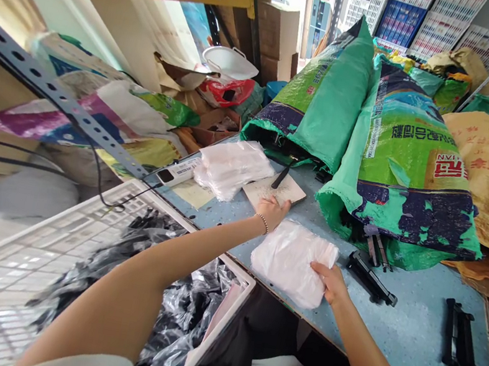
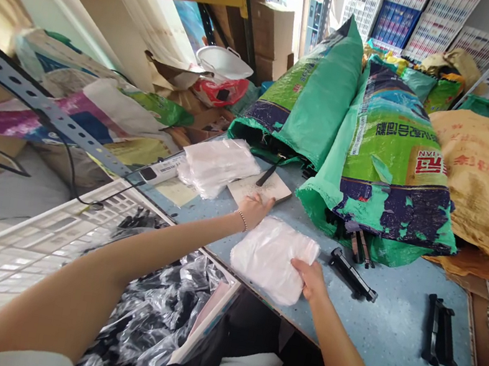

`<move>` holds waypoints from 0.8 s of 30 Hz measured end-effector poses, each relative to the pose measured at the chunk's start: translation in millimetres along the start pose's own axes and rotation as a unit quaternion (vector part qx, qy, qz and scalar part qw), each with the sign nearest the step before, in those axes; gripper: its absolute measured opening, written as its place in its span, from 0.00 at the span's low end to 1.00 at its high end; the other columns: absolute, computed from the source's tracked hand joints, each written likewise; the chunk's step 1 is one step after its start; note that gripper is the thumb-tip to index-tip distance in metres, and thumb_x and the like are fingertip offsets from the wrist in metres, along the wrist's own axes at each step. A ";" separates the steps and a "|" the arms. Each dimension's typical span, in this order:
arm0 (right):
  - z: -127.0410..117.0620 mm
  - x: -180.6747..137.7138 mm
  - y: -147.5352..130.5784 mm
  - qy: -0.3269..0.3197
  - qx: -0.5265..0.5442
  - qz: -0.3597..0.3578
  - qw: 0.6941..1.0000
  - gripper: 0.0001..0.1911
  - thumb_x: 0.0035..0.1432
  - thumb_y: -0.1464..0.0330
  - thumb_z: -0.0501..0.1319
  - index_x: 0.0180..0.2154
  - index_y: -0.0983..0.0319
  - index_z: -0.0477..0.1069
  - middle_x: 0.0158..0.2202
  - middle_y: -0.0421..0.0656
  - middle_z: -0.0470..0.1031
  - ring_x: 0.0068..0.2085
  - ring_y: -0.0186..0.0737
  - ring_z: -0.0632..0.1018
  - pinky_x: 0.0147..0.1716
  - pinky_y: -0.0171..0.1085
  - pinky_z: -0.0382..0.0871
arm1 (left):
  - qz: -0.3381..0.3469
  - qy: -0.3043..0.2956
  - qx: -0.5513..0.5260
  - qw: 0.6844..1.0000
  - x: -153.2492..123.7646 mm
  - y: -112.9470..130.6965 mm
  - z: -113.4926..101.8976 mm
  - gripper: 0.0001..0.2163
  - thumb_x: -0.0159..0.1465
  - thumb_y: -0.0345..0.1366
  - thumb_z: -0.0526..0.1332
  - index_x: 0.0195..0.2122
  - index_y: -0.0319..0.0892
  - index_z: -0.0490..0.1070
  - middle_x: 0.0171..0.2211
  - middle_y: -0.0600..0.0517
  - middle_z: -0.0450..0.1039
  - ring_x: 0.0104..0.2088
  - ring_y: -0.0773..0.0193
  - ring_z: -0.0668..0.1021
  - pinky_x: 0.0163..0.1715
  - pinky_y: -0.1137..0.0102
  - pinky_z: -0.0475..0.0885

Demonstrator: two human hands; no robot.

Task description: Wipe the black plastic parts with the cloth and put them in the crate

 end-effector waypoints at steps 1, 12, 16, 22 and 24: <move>-0.4 -0.1 0.1 0.001 0.002 0.001 1.000 0.15 0.41 0.73 0.73 0.36 0.63 0.79 0.35 0.47 0.86 0.34 0.48 0.85 0.35 0.41 0.81 | 0.015 0.007 0.002 1.000 -1.9 2.0 -2.9 0.42 0.63 0.28 0.62 0.75 0.52 0.43 0.73 0.24 0.44 0.58 0.20 0.72 0.44 0.41 0.72; 28.0 24.9 -5.1 0.028 0.019 0.001 0.999 0.11 0.43 0.77 0.70 0.33 0.64 0.77 0.32 0.46 0.85 0.33 0.47 0.85 0.34 0.40 0.82 | 0.097 0.115 -0.013 0.989 -19.1 -40.0 -33.1 0.27 0.70 0.29 0.46 0.69 0.47 0.62 0.76 0.42 0.40 0.62 0.33 0.69 0.45 0.45 0.77; 49.9 46.7 -9.2 0.039 0.022 -0.008 0.999 0.12 0.43 0.78 0.69 0.33 0.63 0.75 0.29 0.44 0.84 0.32 0.46 0.84 0.32 0.40 0.81 | 0.089 0.138 0.009 0.986 -25.6 -37.6 -36.4 0.27 0.70 0.28 0.44 0.70 0.44 0.61 0.75 0.37 0.43 0.66 0.32 0.65 0.43 0.46 0.79; 60.9 54.6 -11.5 0.038 0.008 -0.024 0.999 0.14 0.41 0.77 0.70 0.33 0.63 0.75 0.28 0.42 0.83 0.32 0.45 0.84 0.31 0.37 0.79 | 0.076 0.143 0.013 0.987 -44.6 -15.0 -36.6 0.28 0.71 0.28 0.41 0.70 0.45 0.60 0.74 0.35 0.46 0.66 0.32 0.66 0.43 0.47 0.80; 61.2 49.2 -13.2 0.027 0.000 -0.029 0.999 0.14 0.41 0.77 0.70 0.34 0.63 0.75 0.29 0.42 0.84 0.32 0.45 0.84 0.31 0.37 0.79 | 0.084 0.124 0.011 0.989 -54.3 1.2 -25.3 0.28 0.72 0.30 0.42 0.71 0.53 0.59 0.75 0.38 0.46 0.66 0.30 0.65 0.42 0.46 0.79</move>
Point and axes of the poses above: each hand's wrist, its own x-axis towards the middle knuckle, its own z-axis out of the palm, y = z × x, the point moved 9 cm from there along x, towards the middle knuckle
